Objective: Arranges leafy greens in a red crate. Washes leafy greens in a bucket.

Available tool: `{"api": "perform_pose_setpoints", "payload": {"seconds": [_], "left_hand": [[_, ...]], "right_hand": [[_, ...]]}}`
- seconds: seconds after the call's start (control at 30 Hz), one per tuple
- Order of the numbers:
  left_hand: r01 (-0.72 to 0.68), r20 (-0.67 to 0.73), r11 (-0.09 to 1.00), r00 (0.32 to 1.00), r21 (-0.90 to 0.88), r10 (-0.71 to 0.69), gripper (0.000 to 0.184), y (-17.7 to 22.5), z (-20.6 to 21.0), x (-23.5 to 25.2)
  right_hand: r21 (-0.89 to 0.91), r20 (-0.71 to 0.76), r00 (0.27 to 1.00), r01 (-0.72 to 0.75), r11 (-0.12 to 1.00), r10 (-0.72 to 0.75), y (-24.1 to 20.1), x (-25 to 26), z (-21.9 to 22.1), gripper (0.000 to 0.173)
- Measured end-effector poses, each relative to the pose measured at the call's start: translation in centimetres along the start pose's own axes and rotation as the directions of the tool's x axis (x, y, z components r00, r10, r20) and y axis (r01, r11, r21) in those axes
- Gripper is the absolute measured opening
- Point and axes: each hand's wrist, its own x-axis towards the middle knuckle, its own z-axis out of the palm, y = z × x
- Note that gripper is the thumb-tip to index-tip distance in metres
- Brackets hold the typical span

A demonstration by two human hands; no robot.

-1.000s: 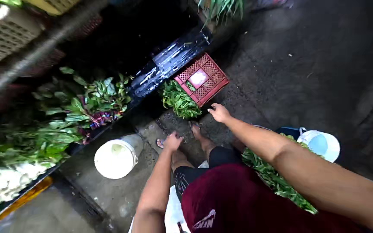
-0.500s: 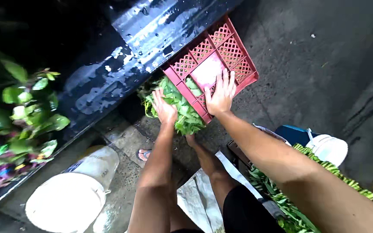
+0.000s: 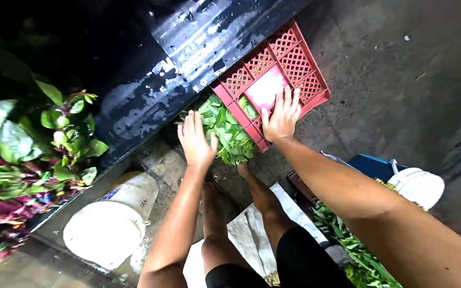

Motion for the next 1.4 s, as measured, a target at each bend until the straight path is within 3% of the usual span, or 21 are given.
{"api": "perform_pose_setpoints", "payload": {"seconds": [0.07, 0.13, 0.2, 0.3, 0.43, 0.5, 0.57, 0.73, 0.83, 0.9, 0.97, 1.07, 1.13, 1.17, 1.27, 1.4], "left_hand": [[-0.184, -0.124, 0.975, 0.978, -0.122, 0.169, 0.054, 3.1, -2.1, -0.6], [-0.266, -0.154, 0.933, 0.960, -0.244, 0.234, 0.036, 4.6, -1.8, 0.6], [-0.161, -0.087, 0.954, 0.986, -0.253, 0.144, 0.041, 3.8, 0.3, 3.4], [0.103, 0.086, 0.987, 0.992, -0.124, -0.093, 0.048, 2.3, 2.8, 8.3], [0.302, 0.391, 0.950, 0.867, 0.079, -0.308, 0.068, 2.7, 2.9, 12.0], [0.316, 0.454, 0.938, 0.821, 0.142, -0.345, 0.066, 3.2, 1.9, 12.7], [0.293, 0.469, 0.943, 0.818, 0.160, -0.334, 0.062, 3.9, 0.8, 13.0], [0.157, 0.386, 0.985, 0.907, 0.065, -0.170, 0.050, 3.1, 0.3, 11.7], [0.034, 0.296, 0.999, 0.955, -0.012, -0.029, 0.052, 1.6, -0.6, 10.2], [0.023, 0.298, 0.999, 0.955, -0.046, -0.008, 0.057, 0.8, -0.8, 9.4], [0.083, 0.363, 0.994, 0.930, -0.074, -0.050, 0.072, 0.3, -0.9, 9.3], [0.280, 0.348, 0.943, 0.915, -0.178, -0.206, 0.060, 0.1, -1.0, 9.9], [0.398, 0.419, 0.912, 0.848, -0.098, -0.325, 0.079, 1.1, -0.9, 11.0], [0.395, 0.456, 0.918, 0.823, -0.027, -0.340, 0.085, 1.5, -0.5, 11.5], [0.294, 0.467, 0.945, 0.821, 0.147, -0.328, 0.076, 2.8, 1.2, 12.4], [0.290, 0.468, 0.951, 0.829, 0.107, -0.306, 0.067, 2.9, 1.4, 13.0]], "right_hand": [[-0.002, -0.011, 1.000, -0.002, 1.000, 0.002, -0.2, 0.3, -0.1, 0.079], [-0.021, -0.016, 1.000, -0.008, 1.000, 0.007, -0.3, 0.4, -0.3, 0.079], [-0.032, -0.004, 1.000, -0.016, 0.999, 0.015, -0.4, 0.4, -0.4, 0.079], [-0.041, 0.001, 1.000, -0.018, 0.999, 0.018, -0.5, 0.5, -0.5, 0.079], [-0.049, -0.014, 1.000, -0.012, 0.999, 0.011, -0.1, 0.4, -0.1, 0.080], [-0.044, -0.021, 1.000, -0.013, 0.999, 0.012, -0.2, 0.4, -0.1, 0.078], [-0.042, -0.027, 1.000, -0.017, 0.999, 0.016, -0.2, 0.4, -0.2, 0.078], [-0.048, -0.031, 0.999, -0.019, 0.999, 0.018, -0.2, 0.4, -0.1, 0.078], [-0.052, -0.030, 0.999, -0.022, 0.998, 0.020, -0.2, 0.6, 0.0, 0.079], [-0.052, -0.028, 0.999, -0.020, 0.998, 0.019, -0.1, 0.6, 0.1, 0.080], [-0.049, -0.025, 1.000, -0.016, 0.999, 0.015, 0.0, 0.6, 0.1, 0.080], [-0.050, -0.022, 1.000, -0.022, 0.999, 0.021, -0.2, 0.6, -0.1, 0.079], [-0.050, -0.021, 1.000, -0.024, 0.998, 0.023, -0.2, 0.6, -0.1, 0.079], [-0.051, -0.024, 0.999, -0.023, 0.998, 0.022, -0.2, 0.6, -0.1, 0.079], [-0.045, -0.029, 0.999, -0.021, 0.999, 0.020, -0.1, 0.6, 0.0, 0.079], [-0.026, -0.034, 0.999, -0.003, 1.000, 0.003, 0.0, 0.5, -0.1, 0.078]]}}
